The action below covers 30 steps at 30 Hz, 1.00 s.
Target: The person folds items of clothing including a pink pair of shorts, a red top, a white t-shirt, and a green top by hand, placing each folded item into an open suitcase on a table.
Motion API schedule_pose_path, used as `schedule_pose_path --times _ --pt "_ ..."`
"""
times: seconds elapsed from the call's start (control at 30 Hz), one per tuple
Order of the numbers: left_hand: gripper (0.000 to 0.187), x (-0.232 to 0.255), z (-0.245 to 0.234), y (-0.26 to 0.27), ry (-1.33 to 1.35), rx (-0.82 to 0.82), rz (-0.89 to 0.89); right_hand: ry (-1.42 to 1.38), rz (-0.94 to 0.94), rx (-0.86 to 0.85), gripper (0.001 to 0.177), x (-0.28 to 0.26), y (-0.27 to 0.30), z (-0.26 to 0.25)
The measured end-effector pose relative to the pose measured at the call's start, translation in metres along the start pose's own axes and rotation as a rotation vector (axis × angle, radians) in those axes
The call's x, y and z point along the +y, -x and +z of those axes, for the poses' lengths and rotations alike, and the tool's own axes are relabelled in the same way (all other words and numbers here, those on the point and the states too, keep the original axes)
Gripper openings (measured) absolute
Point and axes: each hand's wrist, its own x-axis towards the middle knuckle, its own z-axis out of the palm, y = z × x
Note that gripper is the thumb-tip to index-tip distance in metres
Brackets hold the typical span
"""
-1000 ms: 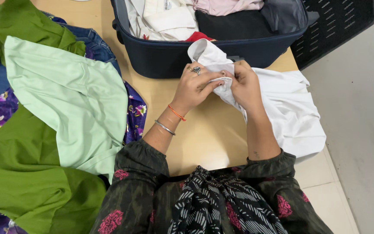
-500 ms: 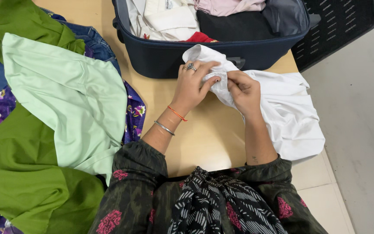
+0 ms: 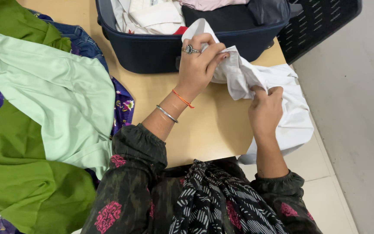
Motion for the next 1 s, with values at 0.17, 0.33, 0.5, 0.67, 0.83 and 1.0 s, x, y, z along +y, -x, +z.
schedule_pose_path --times 0.17,0.33,0.5,0.67,0.83,1.0 --pt "0.015 0.032 0.019 -0.019 0.013 0.025 0.049 0.174 0.229 -0.334 0.037 0.072 0.002 -0.02" --pt "0.015 0.061 0.035 -0.028 0.048 0.06 0.082 0.291 0.306 -0.602 0.033 0.145 0.005 -0.021" --pt "0.015 0.093 0.066 -0.029 0.097 0.031 0.193 0.192 0.563 -0.902 0.069 0.183 -0.001 -0.031" --pt "0.016 0.122 0.094 -0.037 0.213 0.001 0.183 -0.041 0.648 -0.268 0.081 0.268 -0.001 -0.017" --pt "0.015 0.14 0.115 -0.06 0.254 0.021 0.152 -0.204 0.295 0.16 0.094 0.367 -0.046 -0.001" --pt "0.009 0.092 0.109 -0.084 0.139 0.185 0.215 -0.552 0.086 0.369 0.117 0.371 -0.106 -0.008"
